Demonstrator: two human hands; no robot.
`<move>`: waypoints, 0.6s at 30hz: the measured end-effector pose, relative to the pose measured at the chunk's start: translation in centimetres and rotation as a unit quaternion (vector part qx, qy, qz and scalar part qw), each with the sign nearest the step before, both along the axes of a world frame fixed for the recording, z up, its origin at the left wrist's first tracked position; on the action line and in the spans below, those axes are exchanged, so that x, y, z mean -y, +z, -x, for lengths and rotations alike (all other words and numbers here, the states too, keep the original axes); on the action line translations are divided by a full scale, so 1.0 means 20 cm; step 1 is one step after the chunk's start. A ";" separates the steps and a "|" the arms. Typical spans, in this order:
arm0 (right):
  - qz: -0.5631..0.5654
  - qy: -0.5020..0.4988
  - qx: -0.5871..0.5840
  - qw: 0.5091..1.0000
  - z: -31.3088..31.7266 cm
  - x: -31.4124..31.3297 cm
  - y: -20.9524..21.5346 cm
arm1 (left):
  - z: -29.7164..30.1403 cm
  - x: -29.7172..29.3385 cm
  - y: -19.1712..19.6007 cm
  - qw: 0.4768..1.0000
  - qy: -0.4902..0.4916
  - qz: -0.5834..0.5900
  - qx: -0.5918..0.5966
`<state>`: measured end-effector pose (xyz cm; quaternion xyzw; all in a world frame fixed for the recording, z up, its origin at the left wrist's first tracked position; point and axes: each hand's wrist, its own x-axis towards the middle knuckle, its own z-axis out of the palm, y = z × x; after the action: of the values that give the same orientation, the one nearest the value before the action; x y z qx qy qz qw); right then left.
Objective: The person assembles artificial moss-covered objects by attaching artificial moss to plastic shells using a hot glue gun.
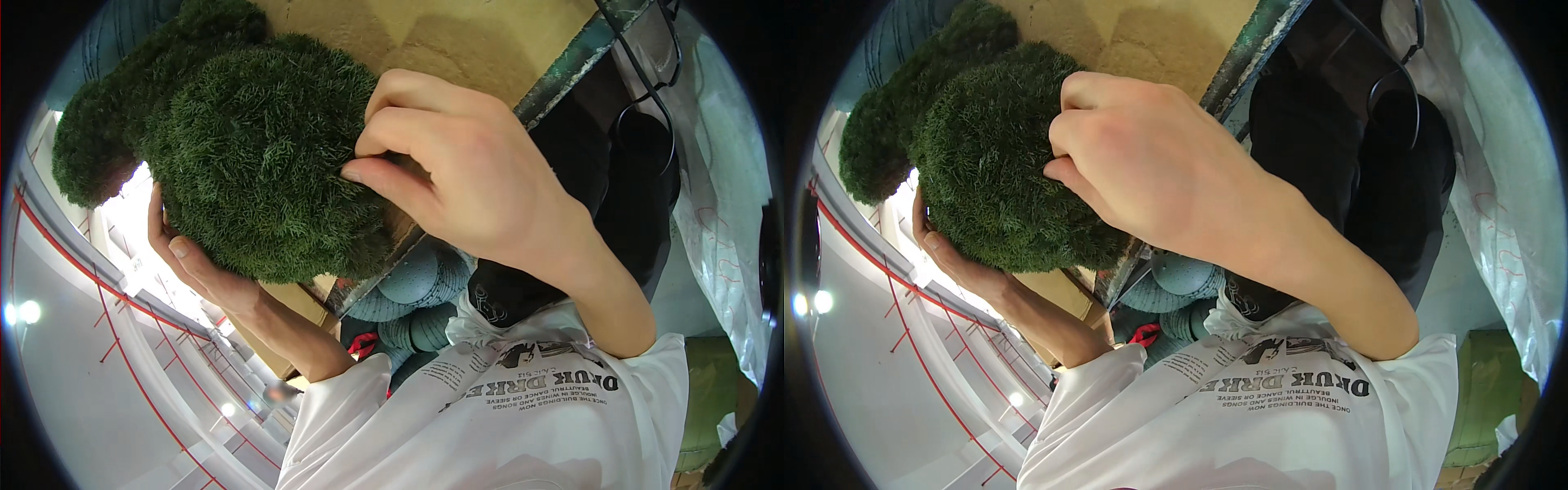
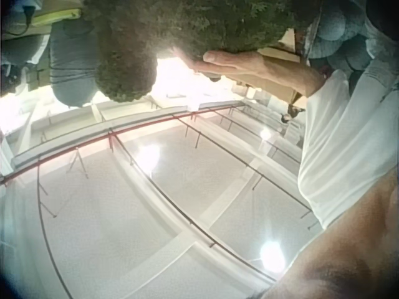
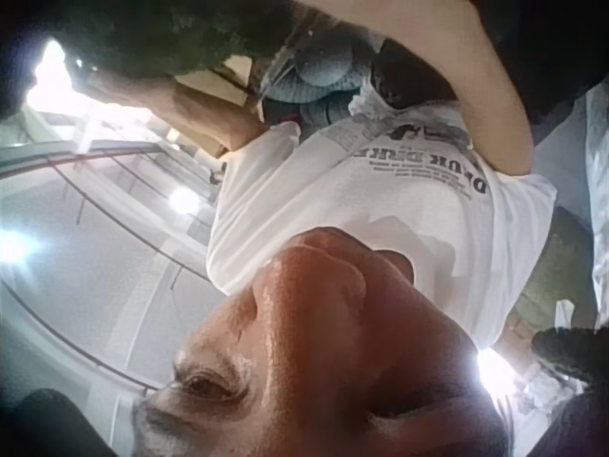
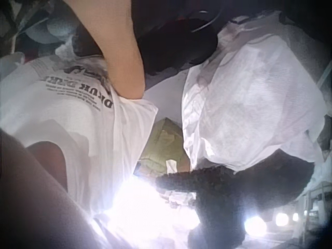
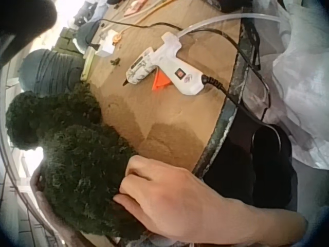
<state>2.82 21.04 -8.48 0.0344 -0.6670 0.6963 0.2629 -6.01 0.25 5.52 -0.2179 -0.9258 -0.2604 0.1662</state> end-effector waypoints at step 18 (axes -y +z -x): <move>-0.044 0.016 0.032 0.998 0.02 -0.04 0.07 | -0.21 -0.19 0.05 0.985 0.026 0.171 -0.020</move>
<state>2.40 21.77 -7.13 0.0344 -0.7042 0.6714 0.2283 -1.87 4.05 6.56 -0.2242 -0.9585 -0.0896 0.1516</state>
